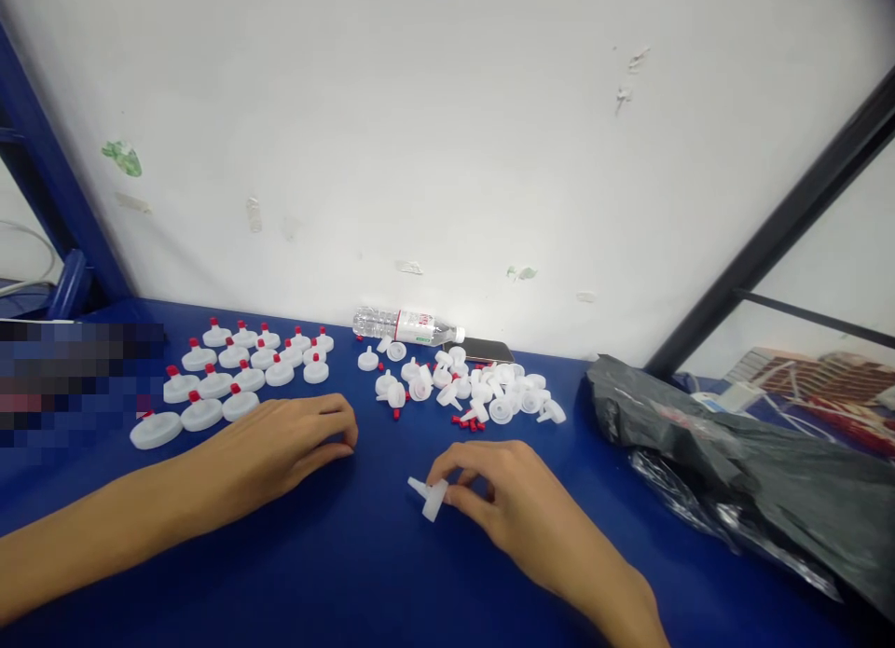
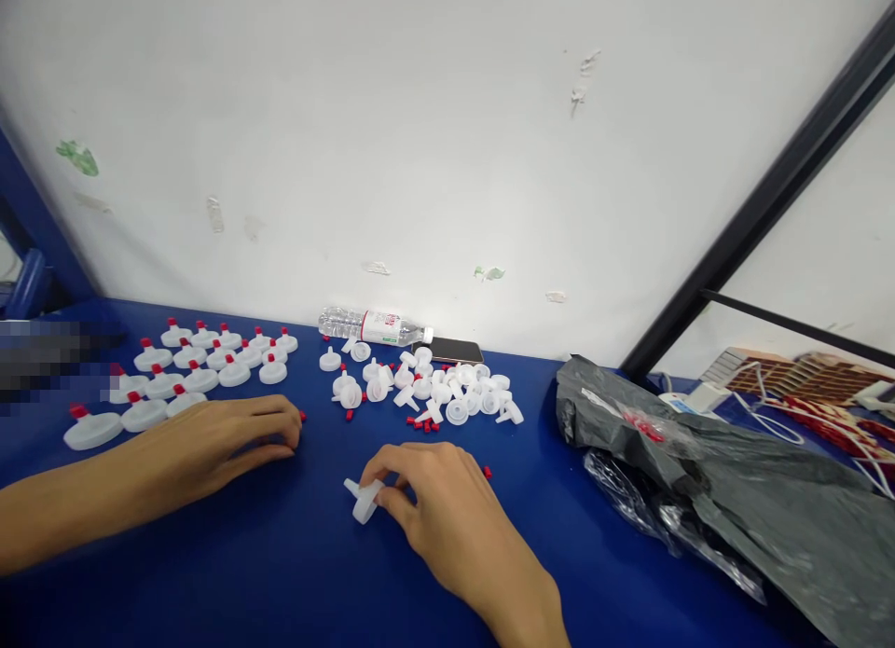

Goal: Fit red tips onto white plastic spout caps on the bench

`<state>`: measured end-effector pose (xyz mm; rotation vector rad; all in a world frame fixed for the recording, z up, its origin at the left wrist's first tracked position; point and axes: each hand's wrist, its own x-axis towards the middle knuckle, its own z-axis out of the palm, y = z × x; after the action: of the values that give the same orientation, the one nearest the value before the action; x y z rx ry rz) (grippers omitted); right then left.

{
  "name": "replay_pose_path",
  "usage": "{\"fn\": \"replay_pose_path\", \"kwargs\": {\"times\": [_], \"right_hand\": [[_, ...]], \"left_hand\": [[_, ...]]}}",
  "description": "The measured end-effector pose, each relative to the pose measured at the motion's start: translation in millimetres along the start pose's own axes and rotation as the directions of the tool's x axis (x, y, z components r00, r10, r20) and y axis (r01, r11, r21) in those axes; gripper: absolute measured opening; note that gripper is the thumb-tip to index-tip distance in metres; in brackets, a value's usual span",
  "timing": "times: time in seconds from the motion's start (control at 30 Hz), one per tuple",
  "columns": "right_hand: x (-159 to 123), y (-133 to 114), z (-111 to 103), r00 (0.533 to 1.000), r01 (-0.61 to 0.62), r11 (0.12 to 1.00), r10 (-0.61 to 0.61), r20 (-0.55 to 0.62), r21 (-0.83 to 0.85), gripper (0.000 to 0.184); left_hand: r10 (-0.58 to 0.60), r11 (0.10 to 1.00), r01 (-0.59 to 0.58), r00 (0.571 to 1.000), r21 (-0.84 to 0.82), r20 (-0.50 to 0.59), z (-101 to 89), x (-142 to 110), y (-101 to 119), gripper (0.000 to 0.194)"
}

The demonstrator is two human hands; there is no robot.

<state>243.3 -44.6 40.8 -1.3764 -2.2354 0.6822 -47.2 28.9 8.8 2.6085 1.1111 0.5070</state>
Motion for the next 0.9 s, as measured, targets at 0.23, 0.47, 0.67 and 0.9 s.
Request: {"fn": "replay_pose_path", "kwargs": {"times": [0.23,0.47,0.67,0.9], "right_hand": [[1,-8,8,0.999,0.041,0.999,-0.041,-0.004,0.036,0.019],[2,-12,15,0.996,0.089,0.994,-0.089,-0.01,0.065,0.028],[1,-12,16,0.996,0.082,0.995,-0.08,-0.03,0.063,0.029],[0,-15,11,0.996,0.089,0.982,-0.088,-0.009,0.169,0.026]], "left_hand": [[-0.027,0.936,0.058,0.995,-0.348,0.093,3.2,1,36,0.02],[-0.044,0.902,0.073,0.996,-0.426,0.078,8.3,-1,45,0.017],[-0.072,0.876,0.111,0.992,-0.469,0.099,6.1,-1,44,0.014],[-0.134,0.735,0.215,0.976,-0.643,0.173,6.0,-1,51,0.011]]}}
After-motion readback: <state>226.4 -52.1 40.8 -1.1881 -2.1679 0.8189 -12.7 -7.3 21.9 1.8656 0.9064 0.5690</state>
